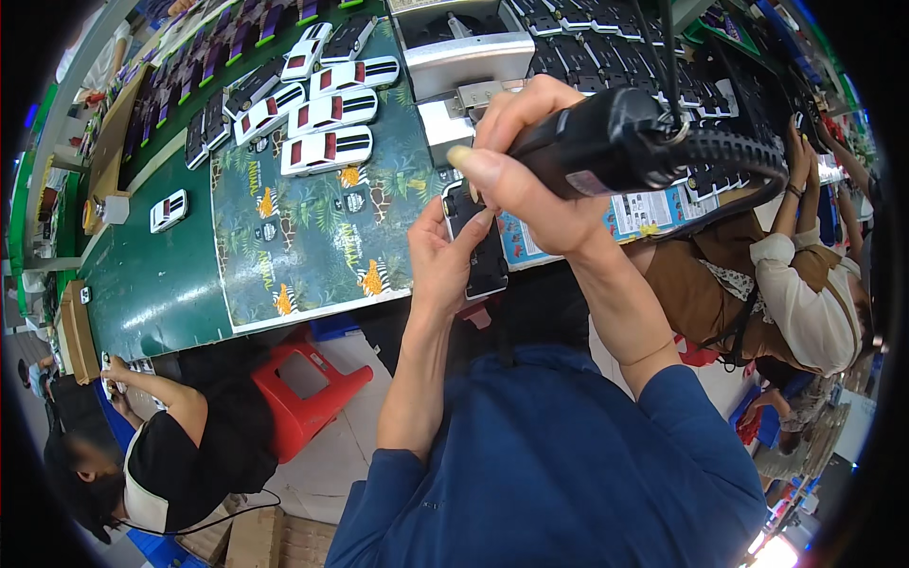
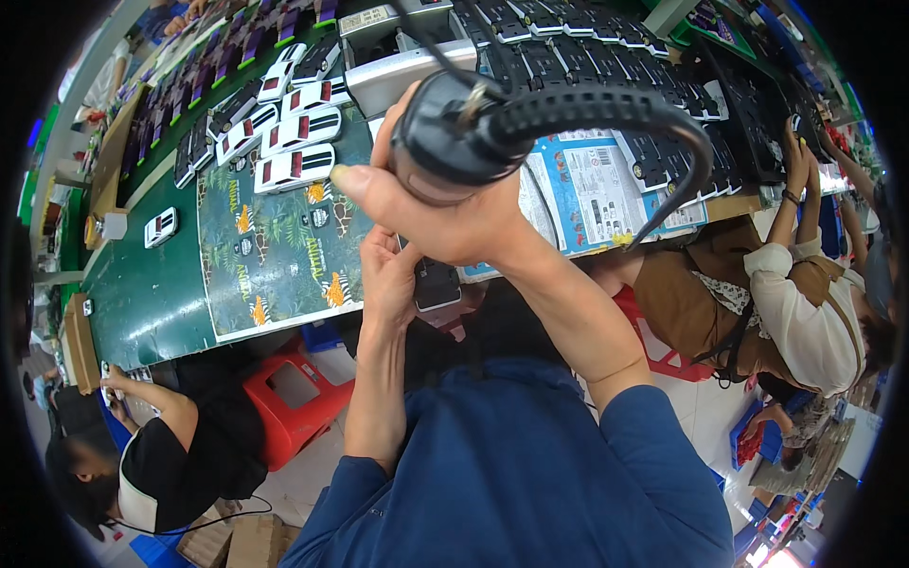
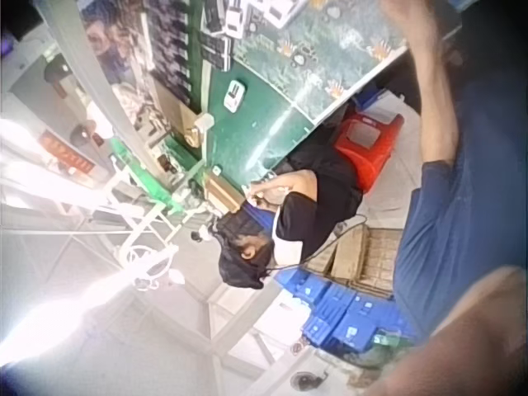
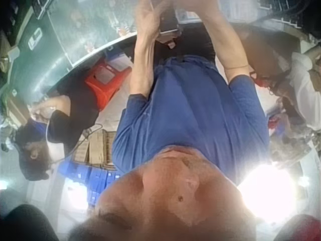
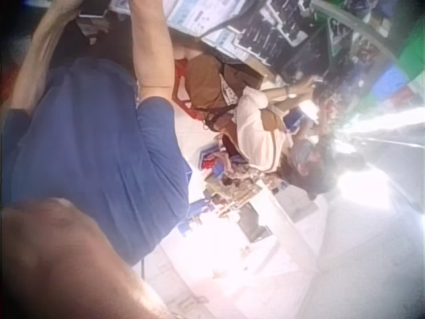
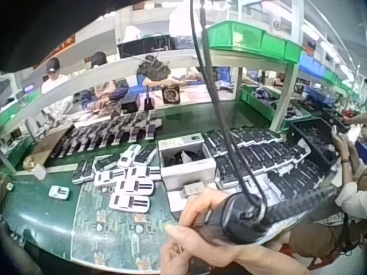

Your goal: The person assembles toy cars by driving screws into the underside of each car using an electric screwdriver, then sliding the assembled toy cars across the table.

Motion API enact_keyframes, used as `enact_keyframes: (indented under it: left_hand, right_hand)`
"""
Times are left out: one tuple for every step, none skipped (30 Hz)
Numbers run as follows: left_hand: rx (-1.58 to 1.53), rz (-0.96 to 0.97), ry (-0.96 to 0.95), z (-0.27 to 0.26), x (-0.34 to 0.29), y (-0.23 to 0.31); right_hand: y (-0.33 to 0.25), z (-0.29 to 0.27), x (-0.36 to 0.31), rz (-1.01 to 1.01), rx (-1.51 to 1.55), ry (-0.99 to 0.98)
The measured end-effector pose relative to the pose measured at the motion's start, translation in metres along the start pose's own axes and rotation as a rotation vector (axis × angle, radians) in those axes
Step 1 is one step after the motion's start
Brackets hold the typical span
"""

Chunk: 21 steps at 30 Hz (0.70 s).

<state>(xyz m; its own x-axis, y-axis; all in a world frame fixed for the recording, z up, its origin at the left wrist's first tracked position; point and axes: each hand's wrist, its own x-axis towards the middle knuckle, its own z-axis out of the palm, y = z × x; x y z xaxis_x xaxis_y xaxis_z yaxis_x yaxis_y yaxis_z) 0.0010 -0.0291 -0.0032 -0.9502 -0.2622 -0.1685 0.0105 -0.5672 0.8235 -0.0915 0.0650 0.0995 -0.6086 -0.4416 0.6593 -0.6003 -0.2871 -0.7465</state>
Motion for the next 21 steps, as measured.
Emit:
enact_keyframes:
  left_hand:
    - [-0.002,-0.029,0.003,-0.001,0.001,0.001]
    - [-0.004,-0.058,0.006,-0.002,0.002,0.001]
    - [-0.005,-0.059,0.009,-0.002,0.002,0.001]
    - [0.003,-0.046,-0.002,-0.001,0.002,0.001]
    - [0.011,-0.033,-0.013,-0.001,0.003,0.001]
    - [0.011,-0.034,-0.011,-0.002,0.003,0.001]
    - [0.022,-0.040,-0.009,-0.003,0.003,0.000]
    - [0.034,-0.046,-0.007,-0.004,0.002,0.000]
    - [0.034,-0.046,-0.005,-0.003,0.002,0.000]
    - [0.014,-0.047,0.003,-0.001,0.002,0.001]
    - [-0.005,-0.048,0.010,0.000,0.001,0.001]
    - [-0.005,-0.047,0.010,-0.001,0.001,0.001]
    - [0.005,-0.042,0.001,-0.001,0.001,0.001]
    - [0.015,-0.037,-0.009,-0.001,0.001,0.001]
    - [0.015,-0.036,-0.011,-0.001,0.001,0.001]
    - [0.031,-0.030,-0.014,-0.001,0.002,0.001]
    - [0.046,-0.023,-0.018,-0.001,0.002,0.001]
    - [0.047,-0.021,-0.020,0.000,0.001,0.002]
    - [0.047,-0.012,-0.016,0.001,0.001,0.002]
    - [0.047,-0.002,-0.013,0.002,0.001,0.003]
    - [0.048,0.001,-0.014,0.002,0.001,0.003]
  right_hand:
    - [0.001,0.000,0.000,0.004,0.001,-0.001]
    - [0.002,0.000,0.000,0.028,0.024,0.003]
    - [0.003,0.000,0.000,0.051,0.047,0.008]
    - [0.004,0.000,0.000,0.073,0.071,0.013]
    - [0.005,0.000,0.000,0.075,0.073,0.011]
    - [0.006,-0.001,0.000,0.063,0.081,0.011]
    - [0.006,-0.001,0.000,0.052,0.089,0.011]
    - [0.006,-0.002,-0.001,0.053,0.091,0.009]
    - [0.006,-0.002,-0.003,0.061,0.067,0.000]
    - [0.006,-0.002,-0.005,0.069,0.042,-0.009]
    - [0.007,-0.002,-0.006,0.068,0.043,-0.009]
    - [0.008,-0.001,-0.008,0.055,0.054,0.003]
    - [0.008,-0.001,-0.009,0.042,0.064,0.016]
    - [0.007,0.000,-0.009,0.040,0.063,0.017]
    - [0.006,0.000,-0.010,0.055,0.074,0.035]
    - [0.005,0.000,-0.010,0.069,0.086,0.052]
    - [0.004,0.001,-0.010,0.066,0.086,0.053]
    - [0.004,0.001,-0.010,0.076,0.119,0.065]
    - [0.003,0.002,-0.011,0.086,0.153,0.077]
    - [0.003,0.002,-0.012,0.082,0.153,0.077]
    - [0.002,0.001,-0.012,0.073,0.145,0.077]
